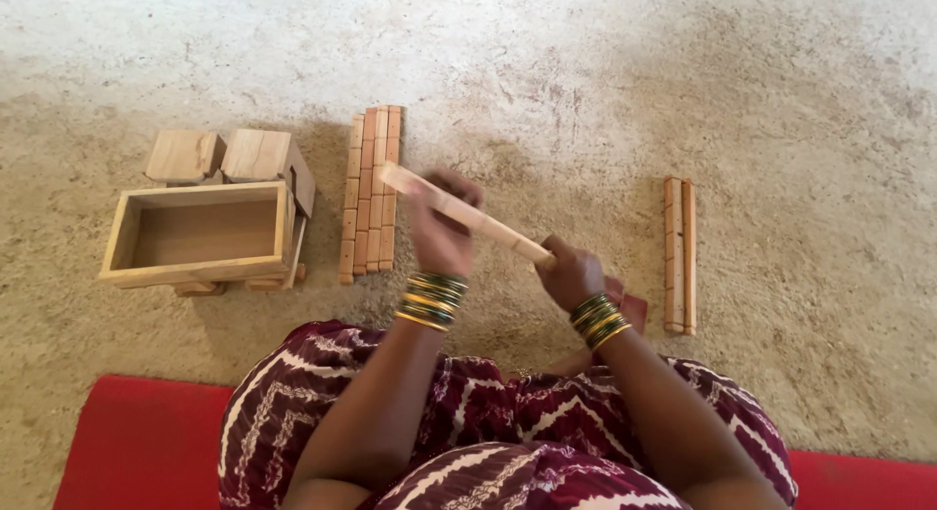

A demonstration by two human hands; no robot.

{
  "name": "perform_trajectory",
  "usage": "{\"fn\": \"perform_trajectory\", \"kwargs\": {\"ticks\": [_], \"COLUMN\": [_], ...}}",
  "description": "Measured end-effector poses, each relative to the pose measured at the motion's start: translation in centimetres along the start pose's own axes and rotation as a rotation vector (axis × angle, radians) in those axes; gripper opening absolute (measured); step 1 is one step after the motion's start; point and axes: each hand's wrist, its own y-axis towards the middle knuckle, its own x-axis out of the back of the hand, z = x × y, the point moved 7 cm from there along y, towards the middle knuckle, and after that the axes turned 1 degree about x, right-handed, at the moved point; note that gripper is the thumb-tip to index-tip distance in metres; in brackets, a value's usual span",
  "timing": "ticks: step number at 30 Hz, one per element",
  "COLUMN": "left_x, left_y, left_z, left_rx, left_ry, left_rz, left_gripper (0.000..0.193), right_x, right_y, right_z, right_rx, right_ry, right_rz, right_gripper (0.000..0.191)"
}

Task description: The person sits on the floor and assembles small wooden slats edge to edge into a long strip, holding the pieces with both hands, tapping and adjusting them to align, then setting the assembled strip down and picking up more slats to repeat the process. A small wooden box with lid pieces sits nearby on the floor.

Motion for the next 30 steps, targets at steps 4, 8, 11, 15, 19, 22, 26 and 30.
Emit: {"fn": "perform_trajectory", "kwargs": {"ticks": [4, 8, 11, 15, 19, 22, 26, 30], "left_x": [4.1, 4.2, 2.0, 0.8, 4.8, 4.4, 5.2, 5.9], "left_y": [-2.3, -0.5, -0.1, -0.1, -2.6, -2.9, -1.3, -1.1], "left_z": [5.1, 4.4, 3.5, 3.7, 5.3, 6.4, 6.4, 6.2], "left_rx": [0.240, 0.220, 0.288, 0.290, 0.336, 0.296, 0.276, 0.243], "left_ry": [0.044, 0.081, 0.058, 0.084, 0.296, 0.316, 0.218, 0.371], "left_rz": [-0.418, -0.160, 0.200, 0.169, -0.507, -0.347, -0.340, -0.422], "left_gripper": [0.027, 0.043, 0.045, 0.041, 0.032, 0.030, 0.029, 0.042], "right_x": [-1.9, -4.3, -4.8, -4.3, -4.2, -4.3, -3.2, -0.1], "right_y": [0.0, -1.1, -2.6, -3.0, -1.9, -2.2, -2.7, -1.8], "right_z": [2.6, 2.5, 3.4, 2.9, 3.3, 4.1, 4.5, 4.4], "right_rx": [0.124, -0.126, -0.252, -0.306, -0.214, -0.228, -0.178, -0.163], "right_ry": [-0.119, 0.332, 0.900, 0.881, 0.331, 0.591, 0.897, 0.526], "right_rz": [0.131, 0.542, 0.882, 0.904, 0.518, 0.423, 0.460, 0.204], "right_gripper": [0.014, 0.019, 0.021, 0.025, 0.035, 0.041, 0.045, 0.045]}}
